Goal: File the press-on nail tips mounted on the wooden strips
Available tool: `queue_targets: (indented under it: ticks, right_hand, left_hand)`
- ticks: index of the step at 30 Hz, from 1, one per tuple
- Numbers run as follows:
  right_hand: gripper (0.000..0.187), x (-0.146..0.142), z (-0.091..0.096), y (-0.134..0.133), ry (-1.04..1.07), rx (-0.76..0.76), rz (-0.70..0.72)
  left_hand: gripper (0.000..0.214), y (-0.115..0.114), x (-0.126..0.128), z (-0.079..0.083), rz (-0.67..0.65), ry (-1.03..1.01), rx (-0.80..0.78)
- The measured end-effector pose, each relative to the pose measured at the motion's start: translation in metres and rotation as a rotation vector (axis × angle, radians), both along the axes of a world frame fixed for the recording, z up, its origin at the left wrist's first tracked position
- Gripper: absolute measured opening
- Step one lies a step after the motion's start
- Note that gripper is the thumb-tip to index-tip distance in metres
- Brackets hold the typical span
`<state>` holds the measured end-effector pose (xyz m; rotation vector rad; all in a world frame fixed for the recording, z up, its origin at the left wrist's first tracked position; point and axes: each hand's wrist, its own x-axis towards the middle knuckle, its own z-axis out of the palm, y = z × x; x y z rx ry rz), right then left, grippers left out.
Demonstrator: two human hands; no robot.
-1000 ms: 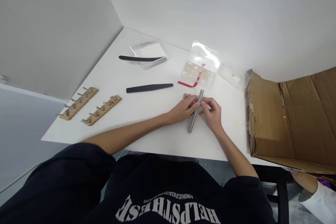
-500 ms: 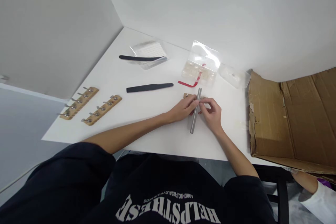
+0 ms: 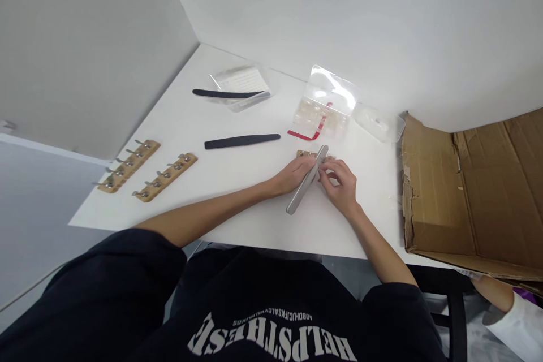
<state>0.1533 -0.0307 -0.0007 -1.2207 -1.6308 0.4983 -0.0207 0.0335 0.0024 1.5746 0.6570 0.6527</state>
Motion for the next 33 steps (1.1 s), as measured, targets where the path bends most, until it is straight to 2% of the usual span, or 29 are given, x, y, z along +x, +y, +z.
queue_targets:
  ticks: [8, 16, 28, 33]
  right_hand:
    - [0.012, -0.0018, 0.0026, 0.0004, -0.031, 0.119, 0.025]
    - [0.01, -0.0003, -0.0027, 0.0002, -0.12, 0.147, 0.0]
    - [0.007, -0.0045, -0.0003, -0.0007, -0.058, 0.116, -0.03]
    - [0.008, -0.0055, -0.0023, -0.0012, -0.063, 0.108, 0.005]
  left_hand:
    - [0.046, 0.0014, 0.0001, -0.0015, -0.017, -0.06, -0.02]
    - [0.043, 0.0023, 0.0013, 0.0, -0.025, -0.08, 0.005]
    - [0.044, 0.0034, 0.0008, -0.0029, -0.033, -0.089, 0.022]
    - [0.042, 0.0032, 0.0011, -0.0025, -0.056, -0.102, -0.012]
